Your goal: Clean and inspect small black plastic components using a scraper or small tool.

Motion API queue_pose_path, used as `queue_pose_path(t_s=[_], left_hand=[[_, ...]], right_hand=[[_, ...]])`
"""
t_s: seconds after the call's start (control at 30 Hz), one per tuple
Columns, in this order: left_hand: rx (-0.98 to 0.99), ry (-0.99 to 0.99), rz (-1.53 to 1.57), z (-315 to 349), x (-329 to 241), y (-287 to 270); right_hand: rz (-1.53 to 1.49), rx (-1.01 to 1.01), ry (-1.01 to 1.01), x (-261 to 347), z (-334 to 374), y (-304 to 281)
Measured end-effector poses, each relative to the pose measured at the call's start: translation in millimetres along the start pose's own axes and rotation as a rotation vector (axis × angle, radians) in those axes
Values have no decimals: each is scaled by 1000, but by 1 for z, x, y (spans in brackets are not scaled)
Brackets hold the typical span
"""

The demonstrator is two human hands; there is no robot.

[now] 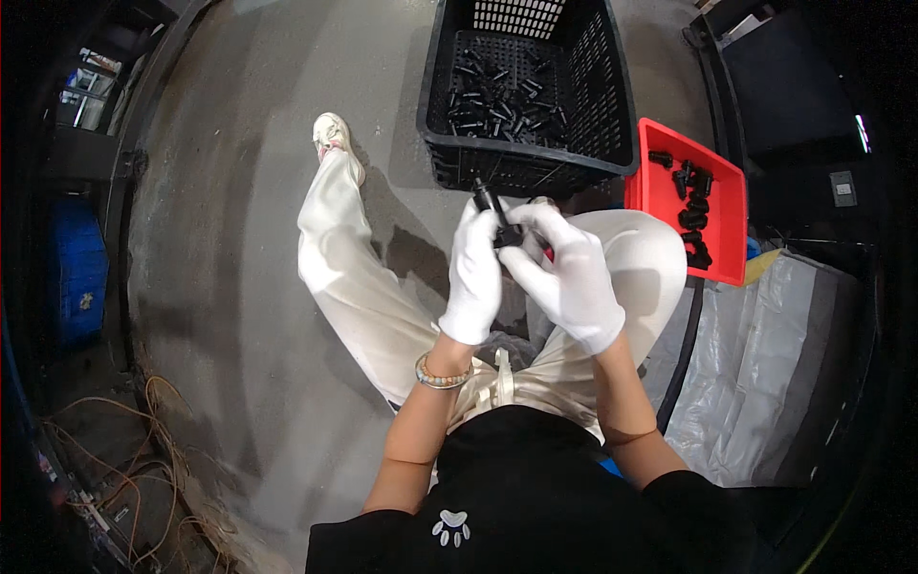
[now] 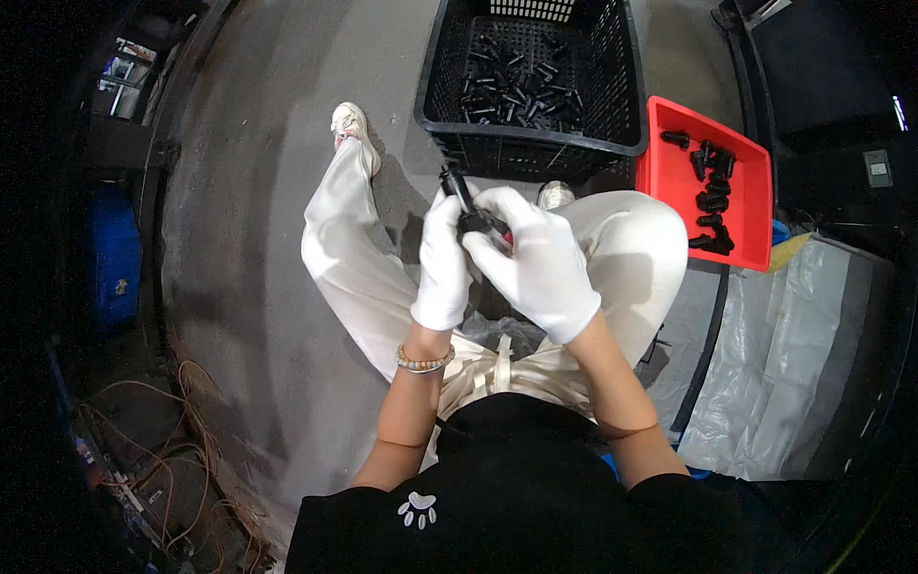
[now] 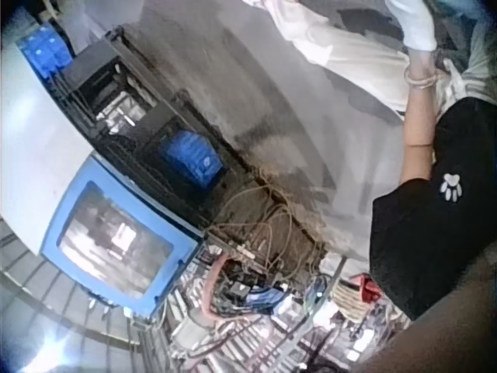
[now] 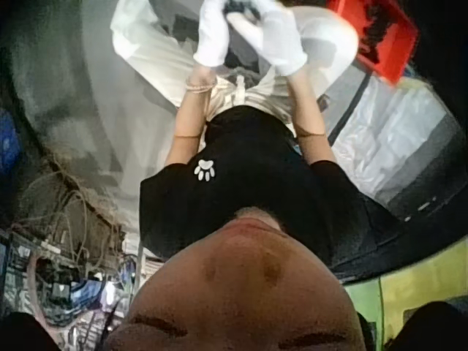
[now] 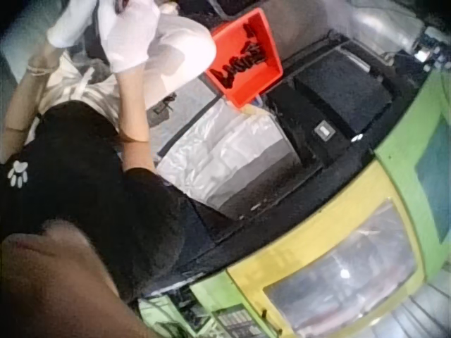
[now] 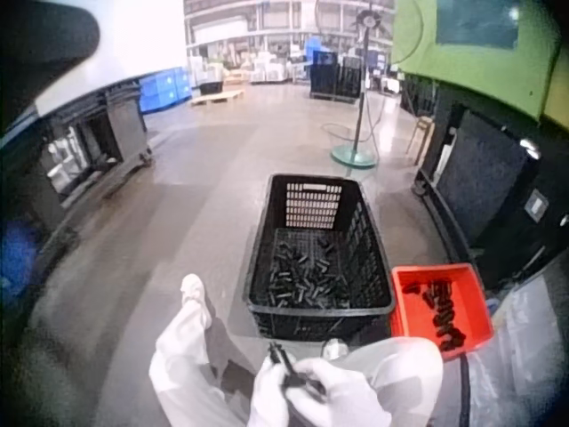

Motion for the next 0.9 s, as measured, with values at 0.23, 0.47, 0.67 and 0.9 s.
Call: queue_pose_path(t_s=[0.23,0.47,0.67,0.9], left_hand=[[7,-359,291,3,22,-11],[-54,-253,279,6,19,-15],[-36,-281,289,9,29,-15],[-85,-271,376,7,40,-16]], right_hand=[[-521,156,234,-7,21,17],[-437,-58,201,-24,12,24],[-525,0,382,-31,2,35],[-341,38,114,-28,8,29]])
Point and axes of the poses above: each hand's wrist, its own z-axis away from the middle knuckle, its own y-axis out of the palm, x = y × z, the point moved 5 cm from there along -z, towards the middle knuckle, and after that the axes turned 5 degrees about -z, right-handed, at the moved point
